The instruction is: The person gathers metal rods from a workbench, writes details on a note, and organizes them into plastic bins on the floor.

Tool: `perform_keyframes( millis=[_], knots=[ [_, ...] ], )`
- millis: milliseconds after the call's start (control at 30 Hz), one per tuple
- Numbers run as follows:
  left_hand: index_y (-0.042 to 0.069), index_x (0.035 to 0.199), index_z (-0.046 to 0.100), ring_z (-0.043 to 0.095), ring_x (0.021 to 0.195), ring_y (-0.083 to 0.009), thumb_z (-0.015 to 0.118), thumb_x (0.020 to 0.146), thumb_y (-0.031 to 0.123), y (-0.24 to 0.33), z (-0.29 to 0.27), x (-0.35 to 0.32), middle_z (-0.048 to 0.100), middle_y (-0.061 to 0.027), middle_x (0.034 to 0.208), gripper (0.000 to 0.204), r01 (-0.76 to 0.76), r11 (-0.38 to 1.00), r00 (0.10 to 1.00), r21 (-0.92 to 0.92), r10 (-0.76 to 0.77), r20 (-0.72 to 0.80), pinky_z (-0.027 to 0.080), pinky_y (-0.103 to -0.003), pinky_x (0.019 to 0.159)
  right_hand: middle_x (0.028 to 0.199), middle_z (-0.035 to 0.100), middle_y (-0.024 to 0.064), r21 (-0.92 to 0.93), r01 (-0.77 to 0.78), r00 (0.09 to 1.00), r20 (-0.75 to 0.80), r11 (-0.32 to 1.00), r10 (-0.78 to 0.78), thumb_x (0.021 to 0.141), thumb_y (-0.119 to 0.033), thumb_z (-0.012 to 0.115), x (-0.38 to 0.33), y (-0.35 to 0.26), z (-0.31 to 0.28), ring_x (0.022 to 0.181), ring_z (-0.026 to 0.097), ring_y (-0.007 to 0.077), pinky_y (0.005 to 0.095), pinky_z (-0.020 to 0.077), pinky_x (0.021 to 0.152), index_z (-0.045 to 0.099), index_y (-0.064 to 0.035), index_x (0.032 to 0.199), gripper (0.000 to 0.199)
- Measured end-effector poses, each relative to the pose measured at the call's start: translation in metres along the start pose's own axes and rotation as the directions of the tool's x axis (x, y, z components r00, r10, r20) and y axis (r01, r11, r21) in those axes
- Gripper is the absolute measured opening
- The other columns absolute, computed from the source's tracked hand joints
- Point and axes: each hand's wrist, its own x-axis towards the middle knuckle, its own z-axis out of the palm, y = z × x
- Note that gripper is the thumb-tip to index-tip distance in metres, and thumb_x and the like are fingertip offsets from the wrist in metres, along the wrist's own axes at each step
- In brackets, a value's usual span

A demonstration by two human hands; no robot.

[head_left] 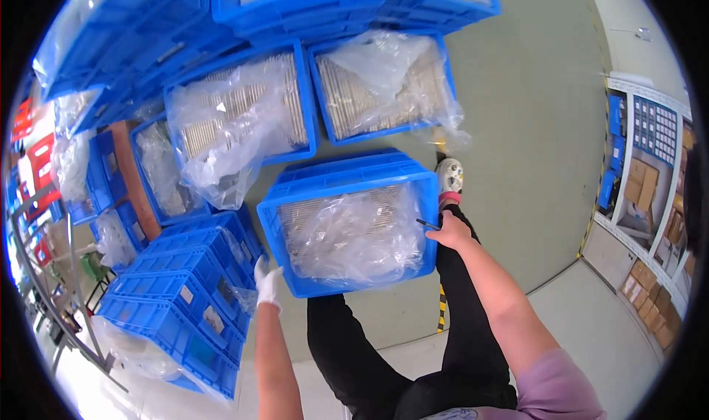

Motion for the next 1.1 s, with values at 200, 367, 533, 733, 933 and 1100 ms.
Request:
perform_keyframes(
  millis=[200, 367, 533, 733, 933, 1100],
  knots=[
    [0.003, 0.132, 0.03, 0.037, 0.121, -0.0238, 0.05, 0.085, 0.024, -0.122, -0.142, -0.182, 0.039, -0.0115, 0.132, 0.056, 0.231, 0.972, 0.963, -0.046, -0.236, -0.13, 0.028, -0.036, 0.101, 0.075, 0.061, 0.0139, 0.093, 0.268, 0.944, -0.225, 0.959, -0.242, 0.079, -0.044, 0.053, -0.051, -0.01, -0.132, 0.073, 0.059, 0.0313, 0.042, 0.0441, 0.065, 0.057, -0.0062, 0.08, 0.038],
    [0.004, 0.12, 0.041, 0.043, 0.11, -0.0229, 0.049, 0.084, 0.02, -0.077, -0.073, -0.258, 0.046, -0.0109, 0.121, 0.04, 0.061, 0.995, 0.997, 0.081, -0.057, -0.053, 0.034, -0.034, 0.093, 0.077, 0.059, 0.0165, 0.004, 0.391, 0.861, -0.354, 0.92, -0.364, 0.086, -0.041, 0.044, -0.062, 0.104, -0.223, 0.071, 0.056, 0.0343, 0.0443, 0.0428, 0.062, 0.054, -0.0047, 0.086, 0.037],
    [0.005, 0.108, 0.053, 0.05, 0.1, -0.0219, 0.048, 0.083, 0.015, -0.077, -0.051, -0.363, 0.054, -0.0103, 0.11, 0.028, -0.021, 0.952, 0.999, 0.305, 0.012, 0.032, 0.04, -0.031, 0.085, 0.081, 0.06, 0.0198, -0.166, -0.024, 0.925, -0.377, 0.986, -0.041, 0.076, -0.022, 0.054, -0.156, 0.315, -0.306, 0.074, 0.058, 0.035, 0.0433, 0.0447, 0.063, 0.059, -0.0011, 0.082, 0.023],
    [0.002, 0.104, 0.058, 0.054, 0.098, -0.0198, 0.052, 0.084, 0.013, 0.101, 0.009, -0.351, 0.059, -0.0108, 0.104, 0.024, -0.495, 0.869, 0.868, -0.007, 0.495, 0.039, 0.04, -0.031, 0.088, 0.087, 0.061, 0.0185, -0.168, -0.272, 0.759, -0.643, 0.948, 0.104, 0.073, -0.014, 0.054, -0.264, 0.403, -0.336, 0.083, 0.059, 0.0349, 0.0443, 0.0467, 0.069, 0.062, -0.0039, 0.083, 0.017],
    [0.004, 0.104, 0.06, 0.054, 0.099, -0.0225, 0.054, 0.082, 0.013, 0.052, 0.068, -0.398, 0.06, -0.0114, 0.103, 0.023, -0.456, 0.874, 0.873, -0.17, 0.476, 0.108, 0.041, -0.033, 0.089, 0.083, 0.061, 0.0156, -0.231, -0.138, 0.717, -0.694, 0.963, -0.064, 0.071, -0.021, 0.058, -0.326, 0.345, -0.396, 0.08, 0.059, 0.0335, 0.042, 0.0473, 0.068, 0.061, -0.0056, 0.079, 0.017],
    [0.005, 0.113, 0.055, 0.047, 0.111, -0.0356, 0.052, 0.075, 0.042, -0.083, 0.094, -0.474, 0.052, -0.0186, 0.118, 0.053, 0.009, 0.741, 0.872, 0.671, -0.335, 0.357, 0.039, -0.037, 0.093, 0.077, 0.062, 0.0133, -0.294, 0.155, 0.813, -0.505, 0.943, -0.291, 0.072, -0.024, 0.059, -0.285, 0.332, -0.432, 0.075, 0.06, 0.031, 0.0387, 0.0472, 0.066, 0.063, -0.0059, 0.081, 0.02]
  ],
)
